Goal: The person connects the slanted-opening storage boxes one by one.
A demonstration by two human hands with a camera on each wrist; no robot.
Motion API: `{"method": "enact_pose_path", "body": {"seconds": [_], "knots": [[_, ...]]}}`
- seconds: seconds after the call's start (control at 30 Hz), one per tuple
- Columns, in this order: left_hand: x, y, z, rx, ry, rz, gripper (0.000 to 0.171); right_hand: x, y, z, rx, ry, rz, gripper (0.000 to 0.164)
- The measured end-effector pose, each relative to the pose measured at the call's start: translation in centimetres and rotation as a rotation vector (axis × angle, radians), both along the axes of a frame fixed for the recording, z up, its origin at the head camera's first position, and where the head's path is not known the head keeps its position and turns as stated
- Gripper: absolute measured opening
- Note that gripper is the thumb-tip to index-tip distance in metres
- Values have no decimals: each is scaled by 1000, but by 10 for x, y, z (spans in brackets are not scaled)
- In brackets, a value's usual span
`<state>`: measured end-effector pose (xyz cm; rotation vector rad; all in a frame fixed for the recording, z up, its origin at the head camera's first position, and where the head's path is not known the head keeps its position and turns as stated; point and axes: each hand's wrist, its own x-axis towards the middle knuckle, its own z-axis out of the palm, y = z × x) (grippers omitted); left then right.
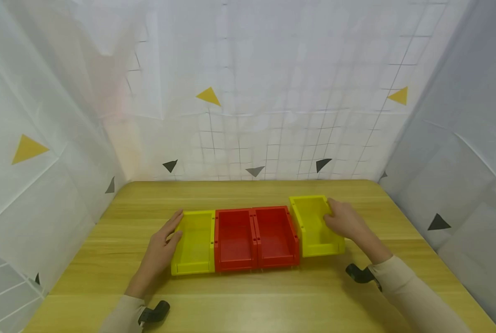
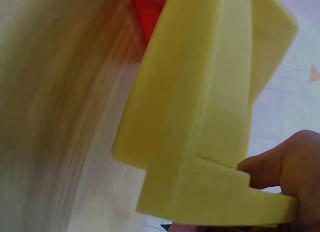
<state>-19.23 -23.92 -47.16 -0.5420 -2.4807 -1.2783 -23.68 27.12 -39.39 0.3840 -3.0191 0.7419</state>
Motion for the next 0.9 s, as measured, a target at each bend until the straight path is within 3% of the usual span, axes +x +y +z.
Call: {"method": "enact_pose_path", "body": {"seconds": [0.27, 0.9], "knots": [[1, 0, 0, 13, -4, -3, 50, -1, 0, -10, 3, 56, 18, 10], [-1, -1, -2, -13, -2, 10, 50, -1, -1, -21, 5, 76, 40, 16]]}}
